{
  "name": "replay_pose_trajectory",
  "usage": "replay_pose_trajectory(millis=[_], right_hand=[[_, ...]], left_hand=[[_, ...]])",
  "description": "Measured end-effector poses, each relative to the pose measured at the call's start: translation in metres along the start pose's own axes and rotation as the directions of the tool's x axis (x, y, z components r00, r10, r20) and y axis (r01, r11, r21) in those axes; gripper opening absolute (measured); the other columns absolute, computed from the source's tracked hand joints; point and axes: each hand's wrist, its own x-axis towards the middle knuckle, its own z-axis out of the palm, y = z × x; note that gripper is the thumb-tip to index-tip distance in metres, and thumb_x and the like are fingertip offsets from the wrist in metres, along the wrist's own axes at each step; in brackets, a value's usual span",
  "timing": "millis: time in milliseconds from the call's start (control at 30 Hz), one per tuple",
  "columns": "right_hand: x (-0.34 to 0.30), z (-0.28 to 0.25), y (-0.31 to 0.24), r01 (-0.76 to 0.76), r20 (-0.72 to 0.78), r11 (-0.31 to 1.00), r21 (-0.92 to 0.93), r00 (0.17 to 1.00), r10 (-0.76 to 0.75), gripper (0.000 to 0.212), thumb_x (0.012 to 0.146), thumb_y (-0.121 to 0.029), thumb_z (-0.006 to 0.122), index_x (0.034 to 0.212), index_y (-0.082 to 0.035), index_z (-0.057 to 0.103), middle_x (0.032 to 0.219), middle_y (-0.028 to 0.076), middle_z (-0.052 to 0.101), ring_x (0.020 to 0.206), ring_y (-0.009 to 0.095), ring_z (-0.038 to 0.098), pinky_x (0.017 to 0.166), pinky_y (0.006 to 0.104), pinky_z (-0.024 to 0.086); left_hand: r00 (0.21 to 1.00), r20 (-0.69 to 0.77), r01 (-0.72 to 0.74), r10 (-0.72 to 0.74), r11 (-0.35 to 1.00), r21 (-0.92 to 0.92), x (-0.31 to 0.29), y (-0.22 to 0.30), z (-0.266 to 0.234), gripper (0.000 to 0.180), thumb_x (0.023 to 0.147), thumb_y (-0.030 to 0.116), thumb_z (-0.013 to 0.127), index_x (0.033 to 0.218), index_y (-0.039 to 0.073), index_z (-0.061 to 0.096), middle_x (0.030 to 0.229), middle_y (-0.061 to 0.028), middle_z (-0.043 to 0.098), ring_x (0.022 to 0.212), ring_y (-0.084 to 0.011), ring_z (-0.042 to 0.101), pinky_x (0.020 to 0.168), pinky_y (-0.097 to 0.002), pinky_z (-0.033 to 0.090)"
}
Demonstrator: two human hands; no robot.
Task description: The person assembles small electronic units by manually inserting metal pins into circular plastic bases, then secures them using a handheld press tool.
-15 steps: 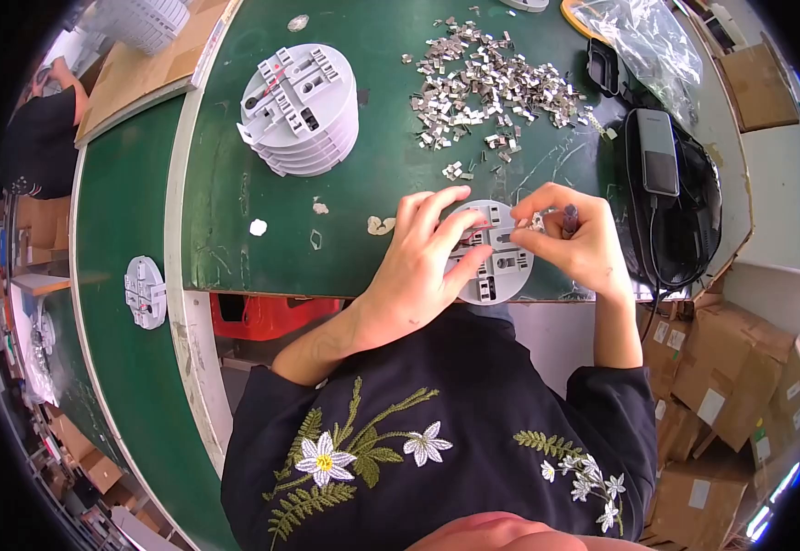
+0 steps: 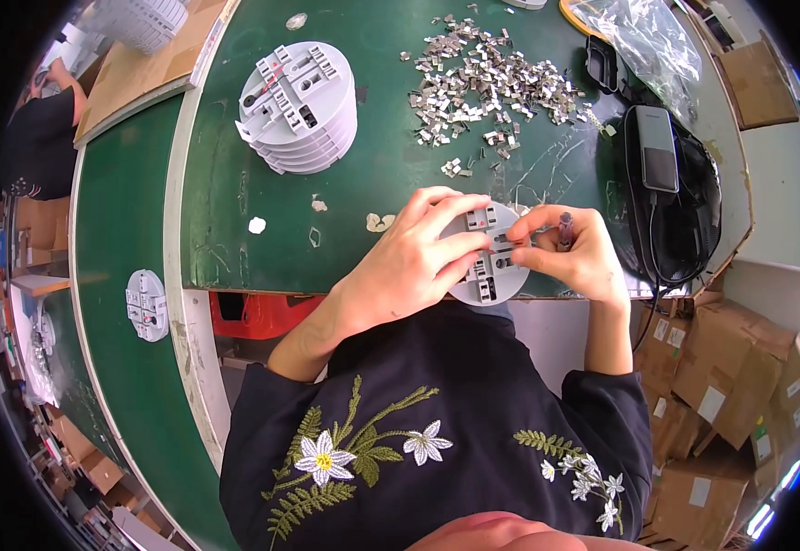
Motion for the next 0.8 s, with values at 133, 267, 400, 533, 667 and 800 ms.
replay_pose_trajectory(millis=[133, 267, 400, 533, 667, 800], right_hand=[[-0.003, 0.006, 0.011, 0.078, -0.088, 0.995, -0.064, 0.993, -0.083, 0.015, 0.077, 0.007, 0.075, 0.09, 0.0, 0.074, 0.063, -0.004, 0.057, 0.051, 0.002, 0.032, 0.048, 0.0173, 0.022], [-0.006, 0.006, 0.013, 0.082, -0.104, 0.983, -0.166, 0.989, -0.1, 0.014, 0.079, 0.006, 0.074, 0.093, 0.001, 0.074, 0.065, -0.002, 0.062, 0.05, 0.002, 0.035, 0.047, 0.0169, 0.024], [-0.005, 0.01, 0.01, 0.052, -0.125, 0.985, -0.167, 0.989, -0.073, 0.013, 0.081, 0.004, 0.073, 0.094, 0.002, 0.074, 0.068, 0.001, 0.066, 0.049, 0.002, 0.037, 0.045, 0.016, 0.026], [-0.002, 0.013, 0.008, 0.019, -0.138, 0.992, -0.123, 0.99, -0.036, 0.012, 0.083, 0.002, 0.071, 0.094, 0.003, 0.073, 0.072, 0.004, 0.07, 0.048, 0.002, 0.04, 0.043, 0.015, 0.029], [0.0, 0.013, 0.01, 0.013, -0.145, 0.996, -0.089, 0.989, -0.026, 0.011, 0.084, 0.001, 0.07, 0.095, 0.004, 0.073, 0.077, 0.007, 0.073, 0.048, 0.002, 0.043, 0.042, 0.0141, 0.031], [0.0, 0.012, 0.012, 0.025, -0.138, 0.995, -0.096, 0.99, -0.039, 0.013, 0.084, 0.001, 0.07, 0.096, 0.004, 0.072, 0.078, 0.007, 0.074, 0.047, 0.002, 0.043, 0.041, 0.0143, 0.031]], left_hand=[[0.992, -0.093, 0.081, -0.08, 0.997, 0.008, -0.002, 0.004, 0.007, 0.017, 0.079, 0.0, 0.071, 0.095, 0.006, 0.068, 0.133, -0.0105, 0.055, 0.118, -0.0308, 0.049, 0.098, -0.0386, 0.046], [0.984, -0.137, 0.106, -0.114, 0.993, -0.06, -0.002, 0.007, 0.009, 0.017, 0.079, 0.0, 0.07, 0.096, 0.006, 0.069, 0.131, -0.009, 0.057, 0.114, -0.0299, 0.05, 0.095, -0.0381, 0.047], [0.988, -0.108, 0.103, -0.113, 0.991, -0.086, -0.003, 0.007, 0.002, 0.018, 0.079, 0.0, 0.07, 0.096, 0.005, 0.07, 0.129, -0.0073, 0.06, 0.112, -0.0274, 0.052, 0.093, -0.0364, 0.047], [0.997, -0.032, 0.062, -0.064, 0.997, -0.052, -0.003, 0.005, -0.001, 0.019, 0.079, -0.001, 0.07, 0.097, 0.005, 0.071, 0.127, -0.006, 0.063, 0.111, -0.0251, 0.053, 0.092, -0.0346, 0.047], [0.996, 0.084, -0.047, 0.043, 0.998, 0.05, -0.003, 0.0, 0.0, 0.022, 0.079, -0.001, 0.069, 0.1, 0.004, 0.071, 0.125, -0.0056, 0.064, 0.109, -0.0247, 0.053, 0.092, -0.0338, 0.046], [0.999, 0.045, 0.01, -0.009, 1.0, -0.023, -0.004, -0.003, 0.001, 0.025, 0.08, 0.001, 0.069, 0.105, 0.004, 0.072, 0.126, -0.0062, 0.064, 0.109, -0.0248, 0.053, 0.094, -0.0334, 0.045]])
